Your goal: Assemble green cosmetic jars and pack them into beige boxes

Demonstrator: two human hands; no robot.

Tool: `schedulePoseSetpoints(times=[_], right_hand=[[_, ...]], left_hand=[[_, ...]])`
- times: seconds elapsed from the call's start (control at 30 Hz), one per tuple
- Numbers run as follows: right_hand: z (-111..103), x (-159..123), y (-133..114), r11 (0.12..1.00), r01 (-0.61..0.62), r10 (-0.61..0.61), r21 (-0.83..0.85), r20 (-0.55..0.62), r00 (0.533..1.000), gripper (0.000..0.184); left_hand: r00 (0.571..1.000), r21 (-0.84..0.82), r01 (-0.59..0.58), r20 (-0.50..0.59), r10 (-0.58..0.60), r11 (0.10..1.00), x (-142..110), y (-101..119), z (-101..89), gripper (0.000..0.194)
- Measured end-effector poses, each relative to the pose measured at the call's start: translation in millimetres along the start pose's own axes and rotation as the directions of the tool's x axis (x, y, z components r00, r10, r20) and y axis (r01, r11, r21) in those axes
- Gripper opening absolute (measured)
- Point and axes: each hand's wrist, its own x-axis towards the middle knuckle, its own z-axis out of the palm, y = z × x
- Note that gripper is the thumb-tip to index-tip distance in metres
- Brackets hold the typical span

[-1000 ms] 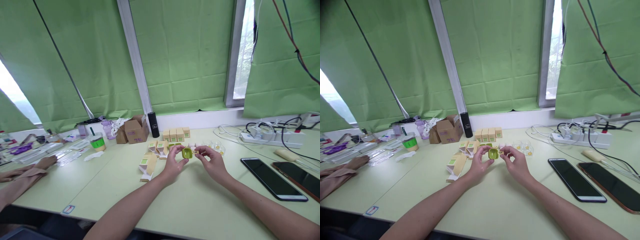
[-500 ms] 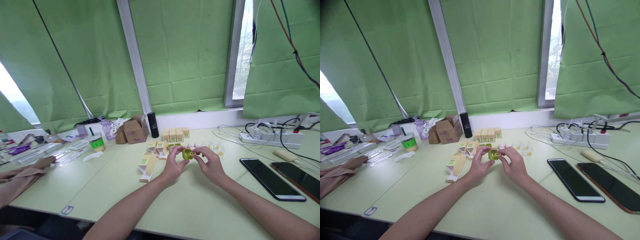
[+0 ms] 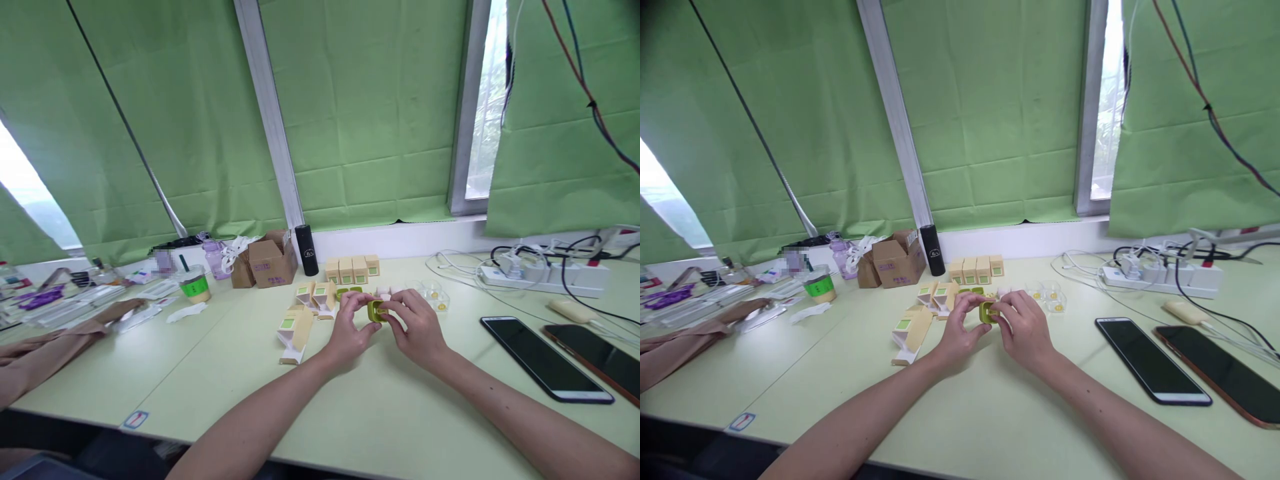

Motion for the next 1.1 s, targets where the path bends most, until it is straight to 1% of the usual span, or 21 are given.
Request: schedulePoseSetpoints(times=[0.4, 0.63, 0.77, 0.97, 1.1], right_hand=[[-1.1, 3.2, -4.3, 0.995, 0.061, -0.061, -0.077, 0.003, 0.998, 0.017], [0.8, 4.0, -4.3, 0.991, 0.073, -0.074, -0.112, -0.003, 0.997, 0.015], [1.0, 3.5, -3.1, 0.988, 0.084, -0.082, -0.129, 0.024, 0.996, 0.016], [0.9, 3.3, -3.3, 0.987, 0.088, -0.084, -0.132, 0.034, 0.996, 0.017], [1.2, 3.5, -3.1, 0.99, 0.087, -0.084, -0.112, 0.038, 0.996, 0.018]], left_hand=[[1.0, 0.005, -0.009, 0.011, 0.009, 1.0, -1.1, 0.6, 0.0, 0.047], [1.0, 0.024, 0.005, 0.014, -0.005, 1.0, -1.5, 1.2, -0.4, 0.048], [1.0, 0.02, -0.001, 0.017, 0.001, 1.0, -1.5, 0.7, -0.4, 0.047], [1.0, 0.017, -0.019, 0.018, 0.019, 1.0, -0.8, -1.9, -0.6, 0.048], [1.0, 0.004, -0.006, 0.022, 0.006, 1.0, -1.3, 0.8, -0.5, 0.048]])
